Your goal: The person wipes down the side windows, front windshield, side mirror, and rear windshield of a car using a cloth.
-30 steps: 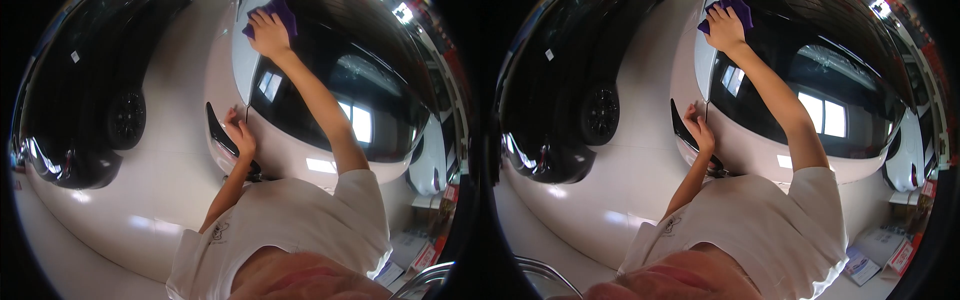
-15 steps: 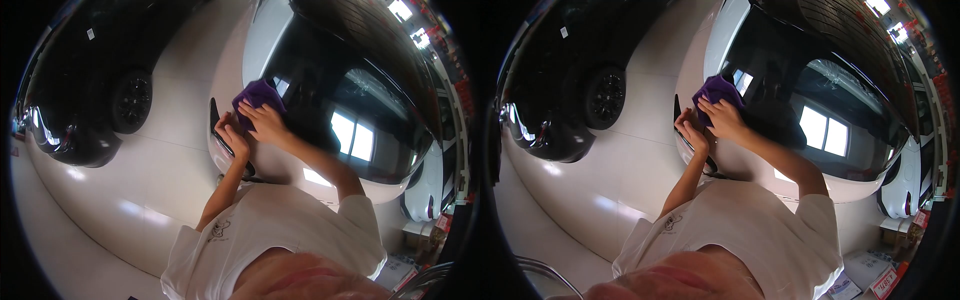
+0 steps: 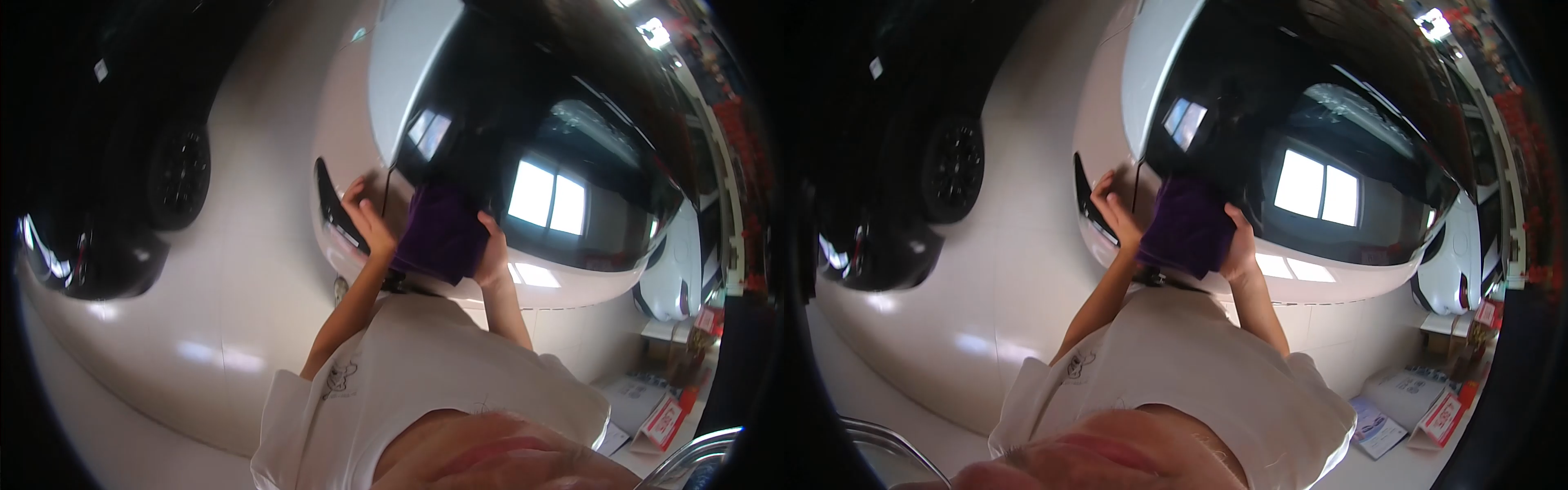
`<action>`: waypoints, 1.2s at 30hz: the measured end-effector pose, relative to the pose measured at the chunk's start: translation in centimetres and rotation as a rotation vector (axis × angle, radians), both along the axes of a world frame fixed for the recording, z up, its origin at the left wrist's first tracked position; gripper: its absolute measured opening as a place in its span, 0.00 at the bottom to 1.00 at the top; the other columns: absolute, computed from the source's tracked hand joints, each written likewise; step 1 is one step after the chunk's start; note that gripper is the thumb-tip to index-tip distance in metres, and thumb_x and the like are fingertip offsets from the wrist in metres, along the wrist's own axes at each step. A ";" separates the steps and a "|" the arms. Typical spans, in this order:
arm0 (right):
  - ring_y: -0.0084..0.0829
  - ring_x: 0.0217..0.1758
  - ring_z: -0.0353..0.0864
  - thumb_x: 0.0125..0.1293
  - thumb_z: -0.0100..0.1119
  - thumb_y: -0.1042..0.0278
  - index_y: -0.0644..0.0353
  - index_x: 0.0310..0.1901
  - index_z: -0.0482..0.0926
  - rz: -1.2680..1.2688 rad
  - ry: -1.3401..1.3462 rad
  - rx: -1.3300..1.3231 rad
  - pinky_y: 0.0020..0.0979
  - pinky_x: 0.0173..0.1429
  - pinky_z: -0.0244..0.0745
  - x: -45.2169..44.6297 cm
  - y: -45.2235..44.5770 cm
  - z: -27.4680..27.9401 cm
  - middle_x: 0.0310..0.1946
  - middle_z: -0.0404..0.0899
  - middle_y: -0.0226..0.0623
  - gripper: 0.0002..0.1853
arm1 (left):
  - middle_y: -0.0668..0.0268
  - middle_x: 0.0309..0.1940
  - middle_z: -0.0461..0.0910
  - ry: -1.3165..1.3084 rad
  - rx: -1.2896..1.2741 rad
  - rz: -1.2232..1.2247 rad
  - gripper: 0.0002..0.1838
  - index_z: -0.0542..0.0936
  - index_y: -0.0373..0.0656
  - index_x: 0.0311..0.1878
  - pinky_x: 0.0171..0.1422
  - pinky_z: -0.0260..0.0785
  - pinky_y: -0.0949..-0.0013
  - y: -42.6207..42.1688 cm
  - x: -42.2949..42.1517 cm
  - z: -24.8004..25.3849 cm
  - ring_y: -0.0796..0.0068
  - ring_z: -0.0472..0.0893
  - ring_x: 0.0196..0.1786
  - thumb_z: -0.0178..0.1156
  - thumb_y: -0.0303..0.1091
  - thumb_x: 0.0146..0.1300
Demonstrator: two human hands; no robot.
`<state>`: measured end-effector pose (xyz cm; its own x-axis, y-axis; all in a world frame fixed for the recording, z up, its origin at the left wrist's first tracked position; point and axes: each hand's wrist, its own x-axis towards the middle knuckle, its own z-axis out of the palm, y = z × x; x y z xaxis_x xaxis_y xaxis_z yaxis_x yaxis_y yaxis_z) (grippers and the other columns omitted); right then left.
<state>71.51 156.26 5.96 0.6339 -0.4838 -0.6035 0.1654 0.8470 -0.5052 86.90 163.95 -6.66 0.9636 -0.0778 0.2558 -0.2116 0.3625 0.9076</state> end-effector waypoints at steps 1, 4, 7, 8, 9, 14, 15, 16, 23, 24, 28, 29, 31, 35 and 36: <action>0.42 0.61 0.80 0.73 0.47 0.53 0.64 0.62 0.75 -0.008 -0.143 -0.032 0.40 0.67 0.76 -1.0 -0.4 0.1 0.58 0.80 0.46 0.26 | 0.51 0.60 0.72 -0.047 -0.002 0.010 0.17 0.67 0.35 0.57 0.76 0.54 0.58 -0.2 0.1 -0.2 0.57 0.70 0.67 0.42 0.39 0.78; 0.43 0.56 0.84 0.73 0.53 0.60 0.64 0.55 0.79 -0.198 -0.582 -0.240 0.41 0.58 0.84 -3.2 -1.7 3.1 0.55 0.80 0.48 0.18 | 0.51 0.60 0.72 -0.033 0.018 -0.049 0.16 0.67 0.34 0.59 0.75 0.54 0.59 -0.5 0.1 -0.8 0.59 0.70 0.66 0.40 0.33 0.76; 0.48 0.67 0.73 0.72 0.55 0.54 0.63 0.65 0.72 -0.524 -0.573 -0.471 0.50 0.69 0.73 -6.2 -4.3 6.8 0.64 0.73 0.51 0.26 | 0.53 0.59 0.73 -0.064 0.047 -0.072 0.16 0.68 0.36 0.58 0.76 0.54 0.60 -0.6 0.1 -0.5 0.60 0.70 0.66 0.39 0.38 0.78; 0.51 0.70 0.70 0.71 0.55 0.49 0.62 0.69 0.68 -0.704 -0.517 -0.573 0.55 0.73 0.67 -6.9 -4.8 7.9 0.68 0.69 0.50 0.32 | 0.53 0.59 0.73 -0.071 0.038 -0.073 0.16 0.68 0.36 0.57 0.75 0.54 0.60 -0.7 0.0 -0.4 0.61 0.70 0.65 0.40 0.38 0.78; 0.50 0.74 0.66 0.71 0.51 0.49 0.60 0.71 0.67 -0.815 -0.517 -0.687 0.55 0.76 0.62 -7.1 -5.1 9.1 0.69 0.69 0.48 0.32 | 0.54 0.58 0.73 -0.093 0.032 -0.075 0.17 0.68 0.35 0.57 0.75 0.54 0.60 -0.7 0.1 -0.4 0.62 0.71 0.64 0.40 0.39 0.78; 0.56 0.75 0.63 0.70 0.49 0.47 0.56 0.75 0.61 -0.962 -0.633 -0.932 0.61 0.77 0.58 -7.5 -6.9 10.7 0.74 0.62 0.49 0.36 | 0.55 0.56 0.74 -0.141 0.073 -0.079 0.16 0.68 0.35 0.56 0.75 0.54 0.60 -0.7 0.1 -0.4 0.62 0.72 0.64 0.40 0.39 0.78; 0.57 0.75 0.62 0.70 0.47 0.46 0.55 0.75 0.61 -0.957 -0.683 -0.943 0.62 0.77 0.57 -7.3 -7.3 10.7 0.74 0.61 0.49 0.36 | 0.55 0.56 0.73 -0.137 0.057 -0.083 0.16 0.68 0.36 0.56 0.75 0.54 0.60 -0.8 0.1 -0.5 0.62 0.72 0.64 0.40 0.39 0.78; 0.57 0.75 0.62 0.70 0.47 0.46 0.55 0.75 0.61 -0.963 -0.697 -0.935 0.62 0.77 0.57 -7.2 -7.4 10.6 0.74 0.61 0.49 0.36 | 0.55 0.56 0.73 -0.131 0.043 -0.085 0.15 0.68 0.36 0.55 0.76 0.54 0.60 -0.8 0.2 -0.7 0.62 0.72 0.64 0.40 0.38 0.79; 0.52 0.77 0.61 0.74 0.36 0.44 0.54 0.76 0.59 -0.930 -0.555 -0.678 0.61 0.78 0.57 -6.5 -6.7 8.3 0.75 0.61 0.46 0.35 | 0.56 0.56 0.73 -0.142 0.095 -0.091 0.15 0.68 0.37 0.55 0.75 0.55 0.61 -0.6 -0.1 -0.1 0.63 0.71 0.64 0.41 0.38 0.79; 0.52 0.78 0.60 0.74 0.36 0.44 0.55 0.76 0.59 -0.916 -0.518 -0.644 0.60 0.78 0.56 -6.7 -6.7 8.1 0.75 0.60 0.46 0.35 | 0.57 0.55 0.73 -0.149 0.103 -0.081 0.14 0.69 0.37 0.54 0.75 0.55 0.61 -0.7 -0.2 -0.1 0.63 0.71 0.64 0.41 0.38 0.79; 0.52 0.78 0.58 0.75 0.34 0.45 0.56 0.76 0.58 -0.864 -0.486 -0.611 0.59 0.79 0.55 -7.2 -6.8 8.1 0.76 0.59 0.46 0.35 | 0.56 0.54 0.73 -0.126 0.060 -0.072 0.14 0.69 0.36 0.54 0.74 0.56 0.62 -0.8 -0.1 -0.4 0.63 0.72 0.63 0.40 0.36 0.78; 0.52 0.78 0.58 0.75 0.34 0.45 0.56 0.76 0.58 -0.858 -0.487 -0.612 0.59 0.79 0.55 -7.3 -6.8 8.0 0.76 0.59 0.46 0.35 | 0.56 0.54 0.73 -0.124 0.058 -0.067 0.14 0.69 0.36 0.54 0.74 0.56 0.62 -0.7 -0.1 -0.5 0.63 0.72 0.63 0.40 0.36 0.78; 0.52 0.79 0.58 0.75 0.35 0.45 0.56 0.76 0.58 -0.855 -0.523 -0.615 0.58 0.79 0.54 -7.5 -6.9 7.9 0.76 0.59 0.46 0.35 | 0.56 0.54 0.73 -0.119 0.059 -0.050 0.14 0.70 0.34 0.54 0.72 0.58 0.62 -0.6 -0.1 -0.5 0.63 0.72 0.61 0.42 0.36 0.78; 0.51 0.77 0.60 0.75 0.39 0.44 0.56 0.75 0.61 -0.846 -0.573 -0.638 0.57 0.79 0.55 -7.7 -7.1 7.9 0.75 0.61 0.45 0.34 | 0.56 0.53 0.73 -0.118 0.049 -0.046 0.14 0.70 0.34 0.54 0.72 0.58 0.62 -0.7 -0.1 -0.6 0.64 0.72 0.60 0.41 0.35 0.78; 0.51 0.77 0.61 0.74 0.41 0.45 0.56 0.74 0.63 -0.878 -0.564 -0.651 0.57 0.78 0.56 -7.7 -7.1 8.1 0.74 0.62 0.45 0.33 | 0.57 0.53 0.73 -0.129 0.067 -0.043 0.14 0.70 0.34 0.54 0.71 0.58 0.63 -0.7 0.1 -0.8 0.64 0.72 0.60 0.41 0.35 0.78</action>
<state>63.85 149.20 14.11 0.0356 -0.9860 0.1630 0.8841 -0.0450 -0.4652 87.00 163.27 -7.46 0.9185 -0.1399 0.3699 -0.3134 0.3132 0.8965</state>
